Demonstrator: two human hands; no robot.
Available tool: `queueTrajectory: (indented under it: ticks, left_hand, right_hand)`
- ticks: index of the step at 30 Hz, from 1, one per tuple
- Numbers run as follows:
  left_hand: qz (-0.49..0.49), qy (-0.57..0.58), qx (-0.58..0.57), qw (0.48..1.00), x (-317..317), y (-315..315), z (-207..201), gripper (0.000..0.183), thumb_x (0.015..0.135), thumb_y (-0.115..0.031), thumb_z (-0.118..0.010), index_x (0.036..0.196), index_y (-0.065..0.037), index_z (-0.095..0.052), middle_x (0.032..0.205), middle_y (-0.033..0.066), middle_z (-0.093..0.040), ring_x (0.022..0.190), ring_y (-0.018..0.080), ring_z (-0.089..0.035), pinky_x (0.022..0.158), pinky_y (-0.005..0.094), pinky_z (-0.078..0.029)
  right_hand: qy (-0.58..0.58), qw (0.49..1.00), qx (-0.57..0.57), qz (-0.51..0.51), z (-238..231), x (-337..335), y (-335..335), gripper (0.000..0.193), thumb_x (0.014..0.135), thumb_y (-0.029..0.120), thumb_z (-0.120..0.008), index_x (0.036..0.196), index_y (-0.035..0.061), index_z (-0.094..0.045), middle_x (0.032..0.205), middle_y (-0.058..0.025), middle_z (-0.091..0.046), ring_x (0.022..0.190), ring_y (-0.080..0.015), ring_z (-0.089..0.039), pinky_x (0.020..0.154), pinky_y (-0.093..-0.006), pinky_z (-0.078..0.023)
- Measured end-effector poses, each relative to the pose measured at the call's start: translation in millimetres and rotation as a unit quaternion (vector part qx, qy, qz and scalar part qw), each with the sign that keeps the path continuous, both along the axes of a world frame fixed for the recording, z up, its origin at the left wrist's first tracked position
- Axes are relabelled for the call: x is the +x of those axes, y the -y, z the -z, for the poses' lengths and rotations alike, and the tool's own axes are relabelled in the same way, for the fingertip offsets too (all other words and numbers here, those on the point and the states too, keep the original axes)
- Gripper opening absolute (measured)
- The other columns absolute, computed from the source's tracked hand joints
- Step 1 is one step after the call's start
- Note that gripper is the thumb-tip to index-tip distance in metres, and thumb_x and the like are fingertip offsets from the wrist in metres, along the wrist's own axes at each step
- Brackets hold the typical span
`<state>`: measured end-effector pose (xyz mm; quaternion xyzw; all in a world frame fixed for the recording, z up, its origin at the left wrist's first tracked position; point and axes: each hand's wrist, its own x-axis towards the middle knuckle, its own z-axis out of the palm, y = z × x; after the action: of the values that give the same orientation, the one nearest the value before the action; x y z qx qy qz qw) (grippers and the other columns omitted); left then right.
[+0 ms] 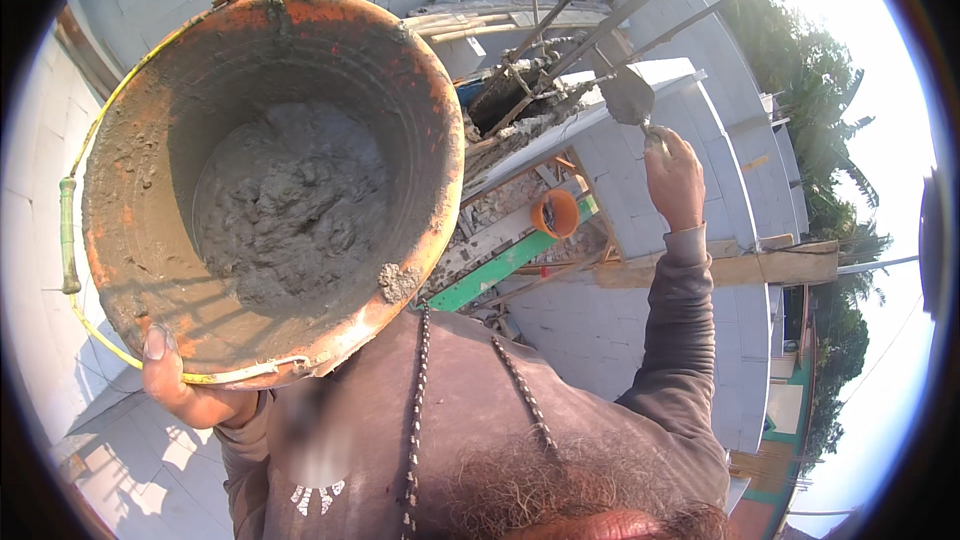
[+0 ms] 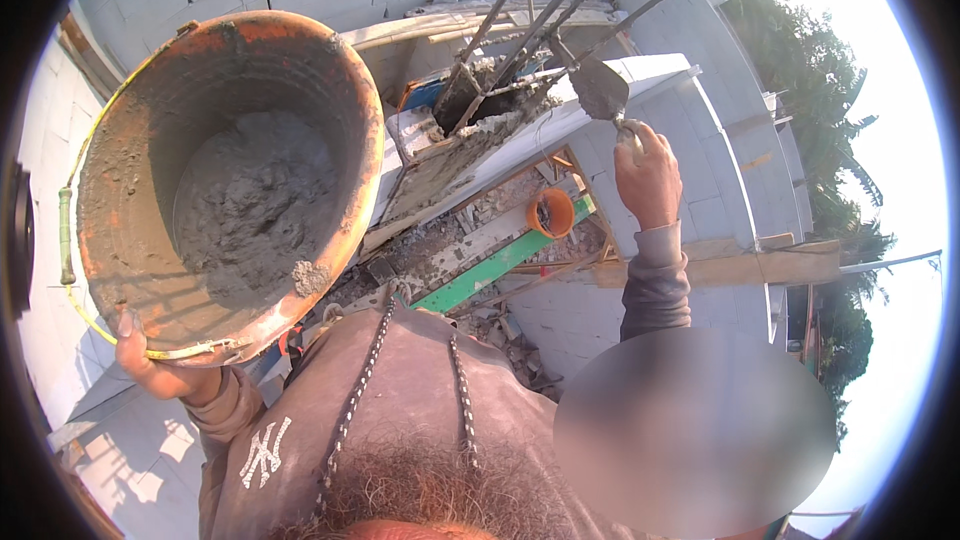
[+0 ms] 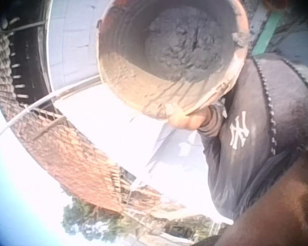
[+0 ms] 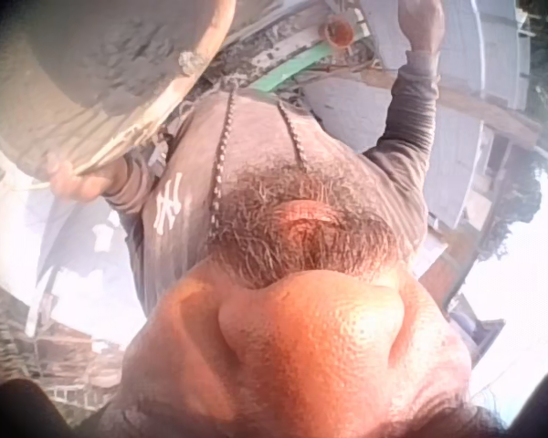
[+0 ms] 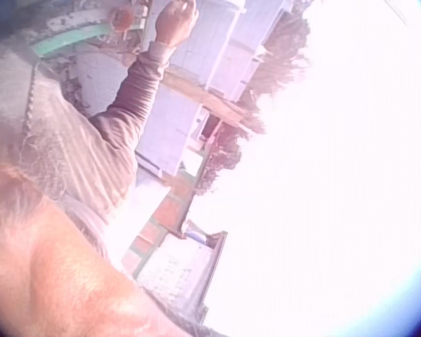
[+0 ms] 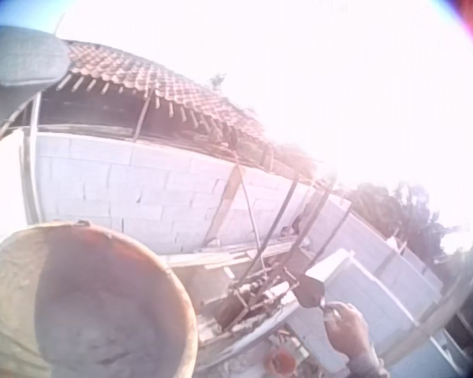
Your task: The person applies mortar to the top of a white block wall by scooping the mixture from a bucket with a trowel and spreading it across the masonry surface and around exposed rebar.
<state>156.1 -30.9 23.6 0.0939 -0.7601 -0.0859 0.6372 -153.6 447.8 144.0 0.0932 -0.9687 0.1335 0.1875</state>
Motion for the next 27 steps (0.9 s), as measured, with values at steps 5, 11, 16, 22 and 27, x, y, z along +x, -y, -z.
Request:
queueTrajectory:
  ticks: [5,11,16,22,27]
  left_hand:
    - [-0.003,-0.004,0.018,1.000,0.5,-6.3,-0.9,0.037,0.108,-0.026,-0.061,0.126,0.005,-0.058,0.123,0.0245,-0.065,0.105,0.0369,-0.071,0.085,0.0475,-0.062]
    - [-0.053,-0.043,0.033,0.997,9.8,-0.3,3.3,0.051,0.109,-0.041,-0.054,0.124,0.008,-0.059,0.120,0.0251,-0.068,0.104,0.0363,-0.072,0.086,0.0481,-0.062]
    - [-0.102,-0.049,-0.009,0.994,8.4,3.9,0.6,0.065,0.107,-0.054,-0.052,0.122,0.009,-0.059,0.119,0.0246,-0.068,0.104,0.0355,-0.072,0.083,0.0466,-0.062]
    - [-0.145,-0.053,0.026,0.988,15.1,3.3,0.8,0.061,0.105,-0.052,-0.057,0.123,0.006,-0.058,0.121,0.0234,-0.064,0.105,0.0370,-0.072,0.083,0.0471,-0.063]
    - [-0.145,-0.057,0.046,0.987,19.0,8.9,7.1,0.061,0.107,-0.051,-0.051,0.130,0.006,-0.053,0.122,0.0260,-0.063,0.107,0.0441,-0.071,0.084,0.0532,-0.063]
  right_hand:
    - [0.070,0.974,0.213,-0.027,-85.1,-27.0,10.7,0.032,0.091,0.032,-0.066,0.117,0.0167,-0.077,0.111,-0.0117,-0.075,0.106,-0.0379,-0.071,0.089,-0.0477,-0.057]
    - [0.093,0.887,0.433,-0.133,-118.2,-83.0,74.5,0.030,0.086,0.028,-0.067,0.109,0.0143,-0.080,0.104,-0.0139,-0.077,0.101,-0.0351,-0.073,0.089,-0.0475,-0.059]
    - [0.138,0.849,0.473,-0.189,-116.1,-93.7,91.4,0.028,0.086,0.025,-0.065,0.107,0.0130,-0.079,0.104,-0.0133,-0.075,0.097,-0.0365,-0.072,0.088,-0.0474,-0.059]
    - [0.085,0.883,0.416,-0.199,-113.2,-80.4,74.1,0.024,0.088,0.024,-0.067,0.105,0.0138,-0.079,0.104,-0.0102,-0.073,0.097,-0.0351,-0.072,0.087,-0.0462,-0.059]
    - [-0.005,0.862,0.466,-0.199,-91.7,-81.6,55.6,0.015,0.090,0.026,-0.069,0.099,0.0146,-0.076,0.092,-0.0069,-0.067,0.093,-0.0289,-0.070,0.081,-0.0426,-0.058]
